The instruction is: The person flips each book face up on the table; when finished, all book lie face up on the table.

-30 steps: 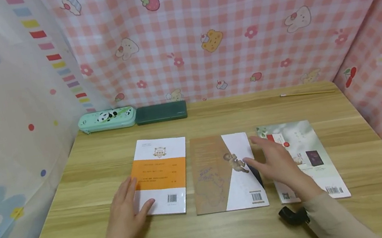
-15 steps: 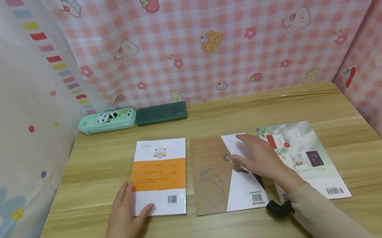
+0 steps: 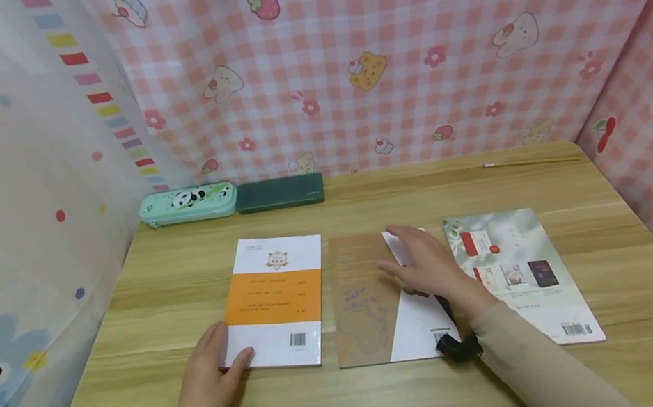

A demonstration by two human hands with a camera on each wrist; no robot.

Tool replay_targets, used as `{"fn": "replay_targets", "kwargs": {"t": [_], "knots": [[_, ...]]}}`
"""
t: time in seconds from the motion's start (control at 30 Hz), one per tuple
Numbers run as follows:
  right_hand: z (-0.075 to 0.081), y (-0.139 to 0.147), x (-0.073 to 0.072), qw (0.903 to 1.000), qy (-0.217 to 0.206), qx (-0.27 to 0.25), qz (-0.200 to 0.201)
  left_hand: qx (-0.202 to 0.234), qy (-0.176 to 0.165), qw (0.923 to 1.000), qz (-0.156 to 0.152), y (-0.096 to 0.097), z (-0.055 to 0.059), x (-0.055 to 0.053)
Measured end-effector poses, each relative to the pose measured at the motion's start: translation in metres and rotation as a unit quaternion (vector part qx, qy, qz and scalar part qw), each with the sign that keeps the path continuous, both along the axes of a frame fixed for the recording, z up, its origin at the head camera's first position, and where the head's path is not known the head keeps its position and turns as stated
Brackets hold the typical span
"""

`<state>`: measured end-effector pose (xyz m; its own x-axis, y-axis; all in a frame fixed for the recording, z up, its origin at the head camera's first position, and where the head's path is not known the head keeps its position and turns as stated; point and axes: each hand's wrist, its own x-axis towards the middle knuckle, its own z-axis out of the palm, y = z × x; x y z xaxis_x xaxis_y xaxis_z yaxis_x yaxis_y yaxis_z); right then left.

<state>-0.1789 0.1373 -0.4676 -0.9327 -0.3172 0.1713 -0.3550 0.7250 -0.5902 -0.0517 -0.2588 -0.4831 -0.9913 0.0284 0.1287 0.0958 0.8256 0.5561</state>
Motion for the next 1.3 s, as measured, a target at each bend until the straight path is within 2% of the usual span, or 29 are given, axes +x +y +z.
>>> {"fn": "replay_targets", "kwargs": {"t": [0.2, 0.4, 0.77, 0.97, 1.17, 1.3], "knots": [[0.003, -0.007, -0.006, 0.9999, -0.014, 0.005, 0.003, 0.006, -0.044, 0.9988, 0.022, -0.002, 0.004, -0.001], [0.004, -0.014, -0.011, 0.9989, -0.045, -0.014, 0.0, 0.014, -0.022, 0.9991, 0.035, -0.006, 0.0, 0.0], [-0.004, -0.026, -0.024, 0.9982, -0.04, -0.038, 0.022, 0.04, 0.004, 0.9981, 0.047, -0.011, -0.007, 0.001], [-0.008, -0.034, -0.029, 0.9973, -0.051, -0.048, 0.019, 0.05, 0.006, 0.9978, 0.042, -0.012, -0.006, 0.002], [-0.012, -0.04, -0.035, 0.9957, -0.064, -0.054, 0.04, 0.071, -0.008, 0.9969, 0.033, -0.014, -0.004, 0.003], [-0.012, -0.045, -0.039, 0.9945, -0.073, -0.058, 0.049, 0.069, -0.005, 0.9973, 0.027, -0.015, -0.004, 0.003]]}}
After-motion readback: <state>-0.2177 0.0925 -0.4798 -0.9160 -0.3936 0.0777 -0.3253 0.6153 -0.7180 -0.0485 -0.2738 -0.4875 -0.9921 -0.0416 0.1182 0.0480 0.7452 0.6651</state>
